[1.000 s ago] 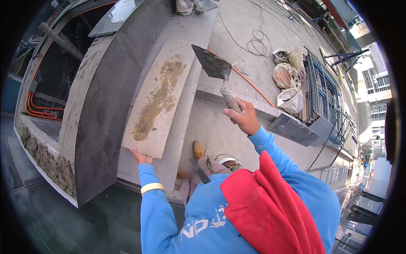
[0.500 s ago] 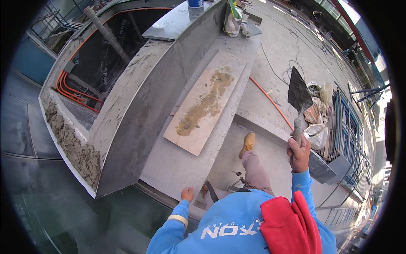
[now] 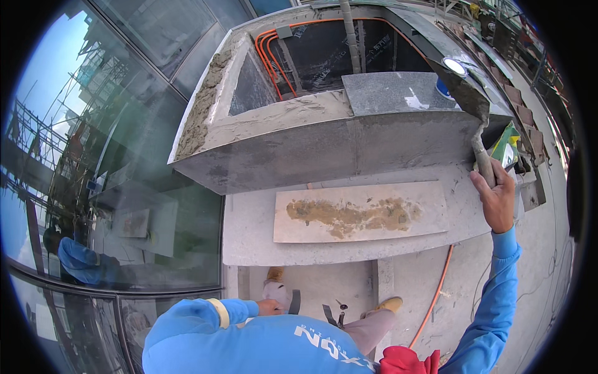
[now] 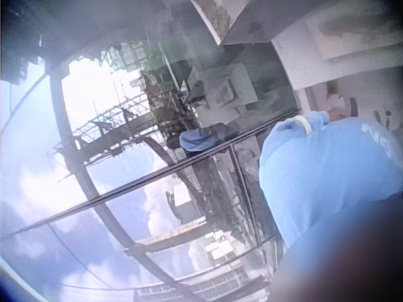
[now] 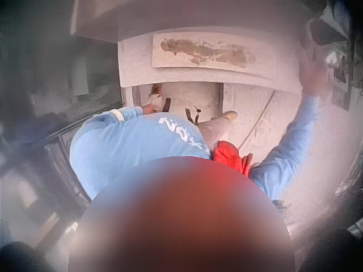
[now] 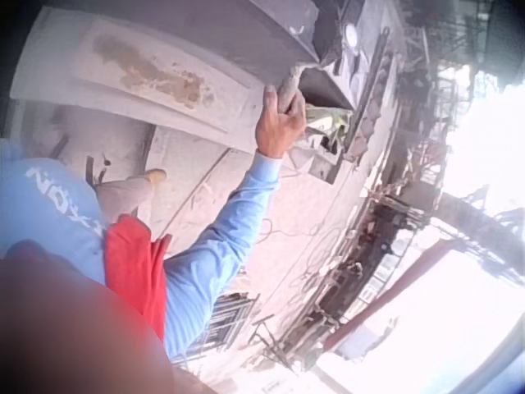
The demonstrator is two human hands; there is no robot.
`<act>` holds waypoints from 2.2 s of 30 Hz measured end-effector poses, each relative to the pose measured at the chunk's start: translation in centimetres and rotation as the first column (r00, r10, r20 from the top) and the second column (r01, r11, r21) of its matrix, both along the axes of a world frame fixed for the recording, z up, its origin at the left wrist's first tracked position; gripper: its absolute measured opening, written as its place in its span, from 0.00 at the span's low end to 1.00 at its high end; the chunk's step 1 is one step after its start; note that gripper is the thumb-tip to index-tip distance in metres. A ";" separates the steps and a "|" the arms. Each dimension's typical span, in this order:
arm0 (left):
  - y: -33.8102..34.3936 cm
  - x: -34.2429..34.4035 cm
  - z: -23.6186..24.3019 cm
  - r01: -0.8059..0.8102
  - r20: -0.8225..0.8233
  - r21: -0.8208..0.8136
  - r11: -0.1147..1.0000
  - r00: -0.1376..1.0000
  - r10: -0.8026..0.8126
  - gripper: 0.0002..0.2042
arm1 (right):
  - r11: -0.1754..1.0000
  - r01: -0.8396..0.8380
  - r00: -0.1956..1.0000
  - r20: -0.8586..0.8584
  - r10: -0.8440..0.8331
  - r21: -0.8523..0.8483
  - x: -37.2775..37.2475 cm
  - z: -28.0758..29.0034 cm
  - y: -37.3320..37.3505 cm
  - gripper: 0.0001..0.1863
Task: The person scoops cement from a board with a trowel and applies it to a metal frame on a rooftop, smoothing the surface repeatedly.
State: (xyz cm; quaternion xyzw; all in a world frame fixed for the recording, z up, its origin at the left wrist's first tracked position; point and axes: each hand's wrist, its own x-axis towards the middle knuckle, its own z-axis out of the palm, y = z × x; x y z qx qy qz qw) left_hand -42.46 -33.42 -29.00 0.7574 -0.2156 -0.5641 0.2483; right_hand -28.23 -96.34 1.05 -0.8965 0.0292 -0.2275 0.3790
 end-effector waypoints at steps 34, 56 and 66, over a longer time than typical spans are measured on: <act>41.3 87.2 16.5 -0.770 0.674 -0.341 0.540 0.200 0.711 0.26 | 0.298 -0.858 0.407 -0.908 -0.101 -0.418 51.5 9.5 58.0 0.19; 39.6 94.6 14.0 -0.919 0.566 -0.231 0.319 0.140 0.813 0.29 | 0.773 -0.613 0.115 -0.986 -0.120 -0.166 62.7 12.8 60.3 0.23; 39.7 94.5 14.6 -0.925 0.525 -0.225 0.306 0.150 0.838 0.28 | 0.778 -0.596 0.574 -0.783 0.238 -0.200 87.7 3.2 72.1 0.20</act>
